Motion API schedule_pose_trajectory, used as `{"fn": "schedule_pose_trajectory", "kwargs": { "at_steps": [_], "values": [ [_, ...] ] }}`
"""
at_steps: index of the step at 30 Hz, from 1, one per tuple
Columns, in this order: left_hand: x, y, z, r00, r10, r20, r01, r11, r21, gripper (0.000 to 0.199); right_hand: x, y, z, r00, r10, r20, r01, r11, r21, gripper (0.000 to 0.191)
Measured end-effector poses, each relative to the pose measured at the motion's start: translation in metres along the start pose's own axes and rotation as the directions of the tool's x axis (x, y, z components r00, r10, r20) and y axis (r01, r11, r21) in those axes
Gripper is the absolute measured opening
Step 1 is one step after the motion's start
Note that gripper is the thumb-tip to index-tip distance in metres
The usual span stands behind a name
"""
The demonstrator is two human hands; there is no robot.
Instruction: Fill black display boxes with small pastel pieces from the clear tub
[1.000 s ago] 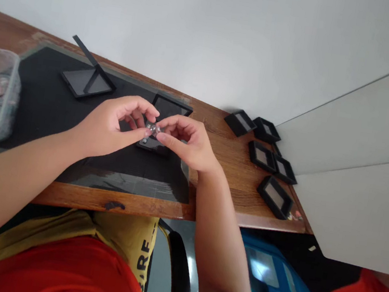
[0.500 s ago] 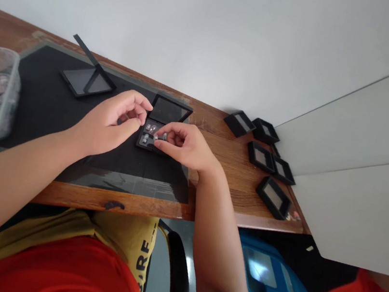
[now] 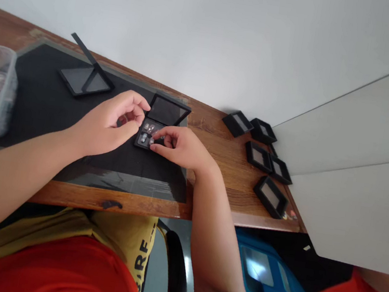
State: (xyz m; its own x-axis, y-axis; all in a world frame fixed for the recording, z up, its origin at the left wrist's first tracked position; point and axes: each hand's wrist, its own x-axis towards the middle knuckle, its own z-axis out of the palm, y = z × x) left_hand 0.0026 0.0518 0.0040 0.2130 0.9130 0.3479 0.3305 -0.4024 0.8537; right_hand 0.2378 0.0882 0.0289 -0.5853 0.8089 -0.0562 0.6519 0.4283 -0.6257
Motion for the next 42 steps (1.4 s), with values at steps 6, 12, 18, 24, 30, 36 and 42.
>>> {"fn": "schedule_pose_trajectory", "kwargs": {
  "at_steps": [6, 12, 18, 24, 30, 36, 42],
  "values": [
    [-0.0007, 0.0032, 0.0001, 1.0, -0.009, -0.011, 0.01, 0.998, 0.064, 0.029, -0.0003, 0.0002, 0.0, 0.999, 0.031, -0.018, -0.031, 1.0, 0.003, 0.029],
    [-0.0004, 0.0047, 0.0007, 1.0, -0.005, -0.003, 0.006, 0.996, 0.09, 0.03, -0.0008, 0.0, -0.0013, 0.999, 0.027, -0.042, -0.027, 0.999, 0.017, 0.027],
    [-0.0007, 0.007, 0.0, 1.0, -0.001, -0.01, 0.002, 0.994, 0.108, 0.031, -0.0022, -0.0022, -0.0014, 0.995, 0.069, -0.074, -0.07, 0.998, -0.009, 0.021],
    [-0.0005, 0.0059, -0.0002, 1.0, -0.009, -0.003, 0.01, 0.99, 0.142, 0.031, -0.0014, -0.0049, 0.0018, 0.996, 0.082, -0.038, -0.083, 0.996, -0.031, 0.018],
    [-0.0018, 0.0052, -0.0004, 0.998, -0.028, 0.049, 0.02, 0.987, 0.157, 0.034, -0.001, -0.0065, 0.0013, 0.997, 0.068, -0.038, -0.069, 0.997, -0.028, 0.019],
    [-0.0027, 0.0061, -0.0016, 0.999, -0.023, 0.046, 0.014, 0.982, 0.189, 0.034, -0.0012, -0.0064, 0.0013, 0.996, 0.055, -0.067, -0.056, 0.998, -0.011, 0.024],
    [-0.0018, 0.0058, -0.0015, 0.998, 0.001, 0.071, -0.016, 0.978, 0.21, 0.035, -0.0012, -0.0065, 0.004, 0.996, 0.013, -0.083, -0.014, 1.0, -0.006, 0.023]
  ]
}}
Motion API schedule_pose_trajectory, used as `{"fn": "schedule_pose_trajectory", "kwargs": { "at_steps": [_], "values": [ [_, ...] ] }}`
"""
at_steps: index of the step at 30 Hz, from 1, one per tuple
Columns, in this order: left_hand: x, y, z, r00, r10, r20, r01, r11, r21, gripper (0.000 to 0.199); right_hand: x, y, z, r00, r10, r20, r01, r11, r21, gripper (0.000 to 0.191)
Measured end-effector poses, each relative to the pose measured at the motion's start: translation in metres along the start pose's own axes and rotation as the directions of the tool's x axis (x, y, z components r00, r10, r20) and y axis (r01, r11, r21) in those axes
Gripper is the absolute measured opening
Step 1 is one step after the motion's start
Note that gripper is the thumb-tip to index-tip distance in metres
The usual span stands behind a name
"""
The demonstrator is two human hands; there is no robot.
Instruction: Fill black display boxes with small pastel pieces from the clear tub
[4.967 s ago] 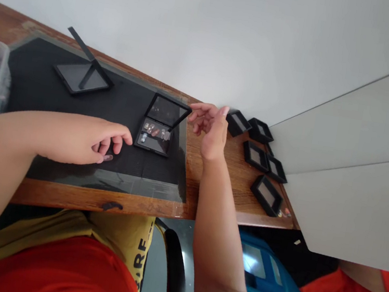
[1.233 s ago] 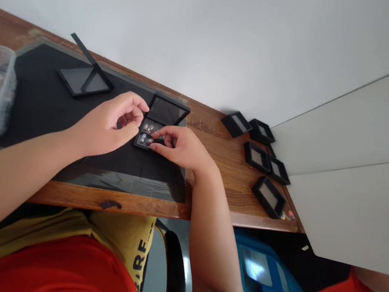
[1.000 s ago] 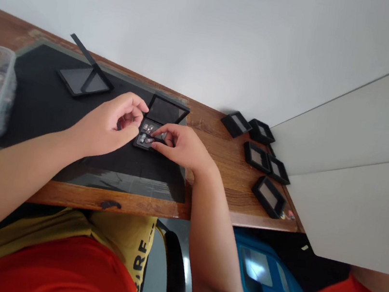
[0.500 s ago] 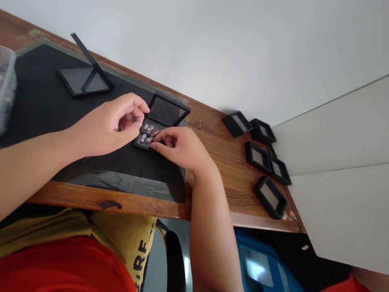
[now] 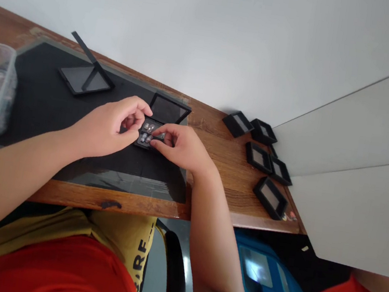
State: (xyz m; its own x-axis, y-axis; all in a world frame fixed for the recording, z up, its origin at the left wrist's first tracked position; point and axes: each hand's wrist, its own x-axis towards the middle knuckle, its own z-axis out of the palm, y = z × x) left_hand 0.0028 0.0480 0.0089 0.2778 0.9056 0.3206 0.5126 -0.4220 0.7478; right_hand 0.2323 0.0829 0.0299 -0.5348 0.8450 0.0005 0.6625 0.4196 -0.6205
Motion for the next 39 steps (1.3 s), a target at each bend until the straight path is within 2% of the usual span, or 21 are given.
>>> {"fn": "schedule_pose_trajectory", "kwargs": {
  "at_steps": [13, 19, 27, 32, 36, 39],
  "values": [
    [0.001, -0.001, -0.001, 0.999, 0.005, -0.044, -0.003, 0.999, 0.032, 0.027, 0.002, 0.001, 0.003, 1.0, -0.006, 0.022, 0.007, 0.999, -0.051, 0.022],
    [0.002, -0.001, -0.004, 0.998, 0.011, -0.069, -0.006, 0.998, 0.065, 0.026, 0.001, 0.003, 0.003, 0.999, -0.016, 0.038, 0.017, 1.0, -0.02, 0.023],
    [0.001, -0.002, -0.002, 0.995, 0.012, -0.097, -0.012, 1.0, 0.0, 0.031, 0.0, 0.003, 0.002, 0.999, -0.021, 0.05, 0.021, 1.0, 0.014, 0.025],
    [0.0, -0.002, -0.002, 0.998, -0.001, -0.059, -0.001, 1.0, -0.023, 0.04, 0.001, 0.005, -0.001, 0.997, -0.025, -0.078, 0.025, 1.0, 0.002, 0.025],
    [0.0, -0.002, -0.002, 0.999, -0.011, -0.046, 0.01, 1.0, -0.019, 0.041, 0.001, 0.008, -0.005, 0.977, -0.056, -0.206, 0.053, 0.998, -0.024, 0.023],
    [0.0, -0.003, -0.001, 0.998, -0.01, -0.055, 0.009, 1.0, -0.012, 0.041, 0.0, 0.009, -0.007, 0.963, -0.066, -0.26, 0.059, 0.998, -0.036, 0.024]
  ]
}}
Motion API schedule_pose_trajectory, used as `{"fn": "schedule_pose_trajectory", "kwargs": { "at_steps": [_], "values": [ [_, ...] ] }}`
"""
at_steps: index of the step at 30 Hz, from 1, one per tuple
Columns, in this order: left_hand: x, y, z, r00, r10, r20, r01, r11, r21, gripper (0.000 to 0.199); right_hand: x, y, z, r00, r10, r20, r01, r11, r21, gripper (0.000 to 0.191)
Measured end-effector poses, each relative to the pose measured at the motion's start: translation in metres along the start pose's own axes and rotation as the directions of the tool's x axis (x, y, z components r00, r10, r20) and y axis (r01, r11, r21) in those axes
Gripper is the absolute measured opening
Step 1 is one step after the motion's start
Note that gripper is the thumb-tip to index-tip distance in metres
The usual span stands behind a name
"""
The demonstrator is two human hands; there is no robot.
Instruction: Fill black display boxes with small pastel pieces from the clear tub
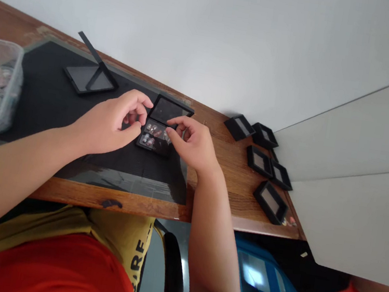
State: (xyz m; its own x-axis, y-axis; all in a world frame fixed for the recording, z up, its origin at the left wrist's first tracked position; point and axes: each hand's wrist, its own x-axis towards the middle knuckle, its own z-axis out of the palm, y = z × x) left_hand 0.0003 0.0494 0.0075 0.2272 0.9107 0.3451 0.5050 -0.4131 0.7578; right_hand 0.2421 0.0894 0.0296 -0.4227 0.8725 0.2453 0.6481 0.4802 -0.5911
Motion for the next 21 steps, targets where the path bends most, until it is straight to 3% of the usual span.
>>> {"fn": "schedule_pose_trajectory", "kwargs": {
  "at_steps": [7, 15, 17, 21],
  "values": [
    [0.0, -0.003, 0.002, 1.0, 0.023, -0.003, -0.023, 1.0, 0.009, 0.046, 0.0, 0.001, 0.002, 1.0, -0.011, -0.007, 0.011, 1.0, 0.004, 0.023],
    [-0.001, -0.007, 0.005, 0.998, 0.058, -0.037, -0.057, 0.998, 0.019, 0.038, -0.003, 0.0, -0.002, 0.999, -0.03, -0.012, 0.03, 1.0, 0.002, 0.02],
    [-0.001, -0.002, 0.004, 0.988, 0.103, -0.119, -0.107, 0.994, -0.033, 0.033, -0.003, -0.002, -0.004, 0.999, -0.035, -0.022, 0.035, 0.999, 0.003, 0.021],
    [-0.007, 0.027, -0.011, 0.922, 0.157, -0.355, -0.19, 0.98, -0.061, 0.022, -0.005, -0.005, -0.007, 0.999, -0.027, -0.039, 0.026, 1.0, -0.01, 0.019]
  ]
}}
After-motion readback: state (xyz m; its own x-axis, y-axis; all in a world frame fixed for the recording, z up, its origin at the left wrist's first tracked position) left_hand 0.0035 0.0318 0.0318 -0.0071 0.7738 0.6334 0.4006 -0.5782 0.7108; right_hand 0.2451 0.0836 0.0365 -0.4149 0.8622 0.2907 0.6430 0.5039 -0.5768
